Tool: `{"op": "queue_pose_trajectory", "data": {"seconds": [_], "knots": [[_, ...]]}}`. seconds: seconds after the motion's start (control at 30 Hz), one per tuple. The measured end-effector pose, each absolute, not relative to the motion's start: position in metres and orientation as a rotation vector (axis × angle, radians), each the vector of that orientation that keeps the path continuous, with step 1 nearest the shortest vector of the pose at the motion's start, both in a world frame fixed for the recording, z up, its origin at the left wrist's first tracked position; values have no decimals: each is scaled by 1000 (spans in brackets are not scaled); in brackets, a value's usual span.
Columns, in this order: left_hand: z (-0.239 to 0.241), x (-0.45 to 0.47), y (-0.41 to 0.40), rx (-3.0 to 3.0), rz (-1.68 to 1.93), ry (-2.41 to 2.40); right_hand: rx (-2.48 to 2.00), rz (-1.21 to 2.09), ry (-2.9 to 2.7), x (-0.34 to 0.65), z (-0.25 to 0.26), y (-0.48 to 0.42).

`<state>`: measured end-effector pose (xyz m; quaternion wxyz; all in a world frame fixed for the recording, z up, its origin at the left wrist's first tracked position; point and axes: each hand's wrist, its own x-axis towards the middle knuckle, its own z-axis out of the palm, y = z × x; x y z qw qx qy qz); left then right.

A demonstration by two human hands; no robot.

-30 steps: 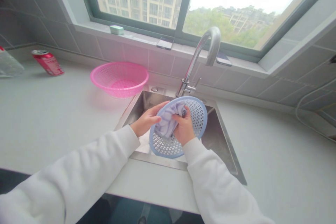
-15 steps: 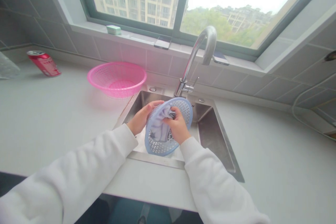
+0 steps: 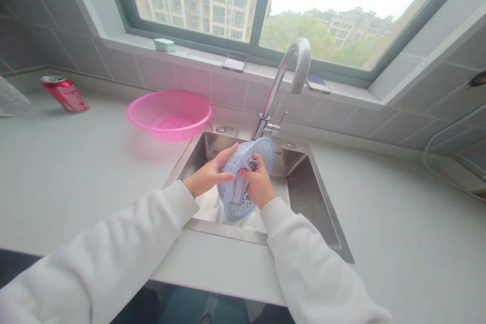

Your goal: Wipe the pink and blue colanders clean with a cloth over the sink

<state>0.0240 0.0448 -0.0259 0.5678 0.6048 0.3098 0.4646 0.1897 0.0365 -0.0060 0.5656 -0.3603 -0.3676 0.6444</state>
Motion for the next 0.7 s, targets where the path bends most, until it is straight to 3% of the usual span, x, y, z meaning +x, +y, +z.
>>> {"op": "queue_pose_trajectory", "data": {"seconds": [0.3, 0.7], "knots": [[-29, 23, 43, 1523, 1056, 613, -764, 1415, -711, 202, -6, 49], [-15, 27, 39, 1216, 1170, 545, -931, 1615, -1183, 198, 0, 35]]}}
